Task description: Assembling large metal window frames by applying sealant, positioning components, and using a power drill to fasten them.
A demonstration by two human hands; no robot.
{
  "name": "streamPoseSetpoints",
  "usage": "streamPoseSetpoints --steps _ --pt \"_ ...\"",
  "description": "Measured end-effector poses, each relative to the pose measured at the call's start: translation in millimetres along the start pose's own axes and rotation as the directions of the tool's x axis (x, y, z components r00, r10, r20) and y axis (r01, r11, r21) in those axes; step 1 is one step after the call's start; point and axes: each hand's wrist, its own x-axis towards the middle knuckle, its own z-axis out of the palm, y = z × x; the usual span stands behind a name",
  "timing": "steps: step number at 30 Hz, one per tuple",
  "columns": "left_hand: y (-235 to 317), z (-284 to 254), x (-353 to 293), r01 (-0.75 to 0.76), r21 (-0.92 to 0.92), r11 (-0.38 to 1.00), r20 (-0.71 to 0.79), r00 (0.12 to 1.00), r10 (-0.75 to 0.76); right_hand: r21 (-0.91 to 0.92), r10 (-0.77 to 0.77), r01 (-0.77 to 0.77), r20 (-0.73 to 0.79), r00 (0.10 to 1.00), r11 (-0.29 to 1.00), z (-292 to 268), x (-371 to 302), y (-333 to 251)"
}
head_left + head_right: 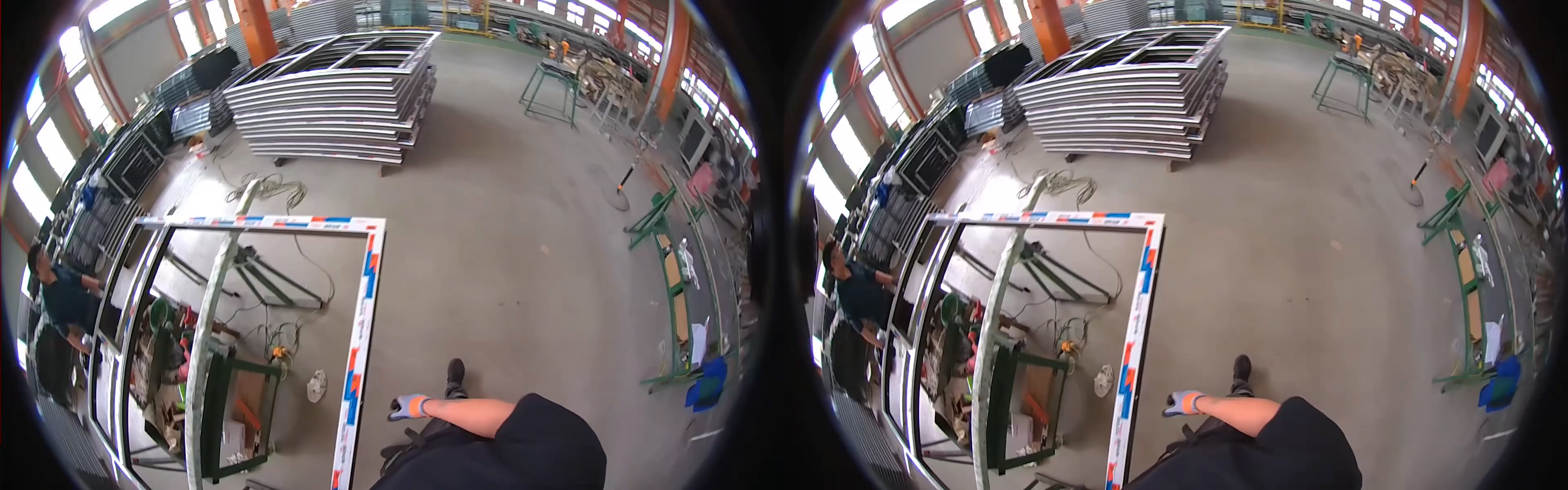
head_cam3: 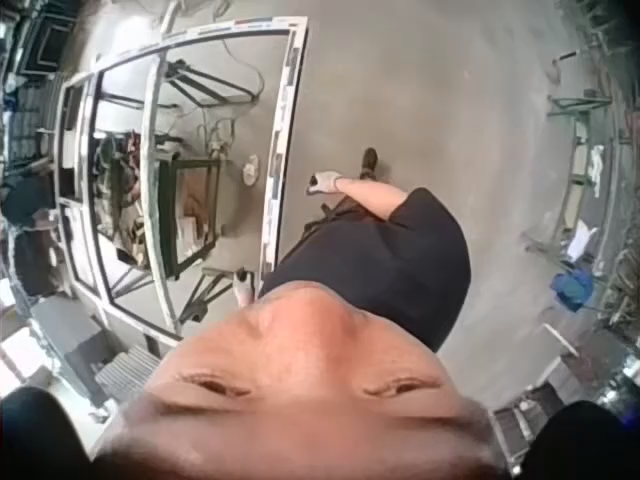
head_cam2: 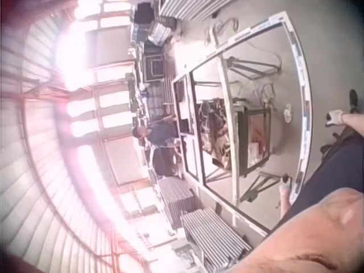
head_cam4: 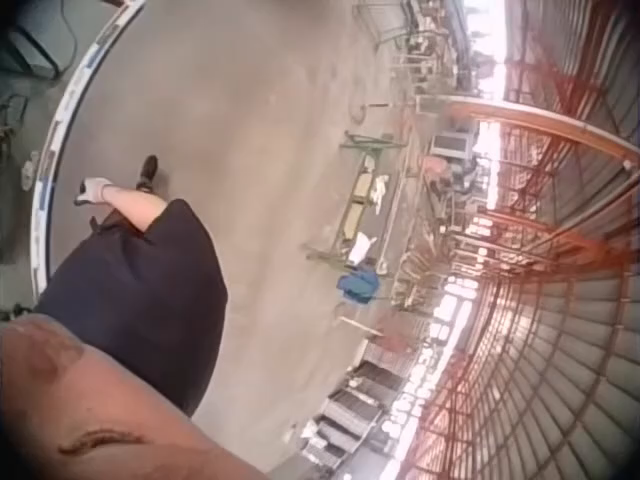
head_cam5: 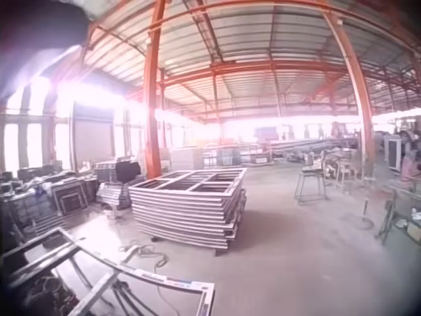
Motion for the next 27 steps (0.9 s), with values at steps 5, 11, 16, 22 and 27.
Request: streamPoseSetpoints --steps 5,11,16,22,27 --pt "196.9 95.6 165.1 -0.116 0.068 0.991 -0.105 0.987 0.122 0.218 0.37 -0.326 -0.209 0.905 0.92 -134.5 -23.8 176.9" --pt "360.4 208.9 277.3 -0.309 0.323 0.895 -0.199 0.902 0.384 0.852 0.735 -0.222 -0.245 0.632 0.474 -293.8 -112.1 330.2" --pt "473.1 271.0 361.0 -0.293 0.332 0.897 -0.196 0.908 0.369 0.962 0.833 0.073 -0.265 0.486 0.263 -397.6 -104.7 381.4" --pt "594.8 317.9 464.0 -0.271 0.403 0.874 -0.331 0.847 0.416 0.935 0.762 -0.006 -0.286 0.581 0.355 -470.7 -4.9 420.7" --pt "697.6 341.6 571.6 -0.34 0.422 0.84 -0.265 0.84 0.473 0.877 0.806 -0.332 -0.099 0.584 0.348 -535.5 33.3 454.8"
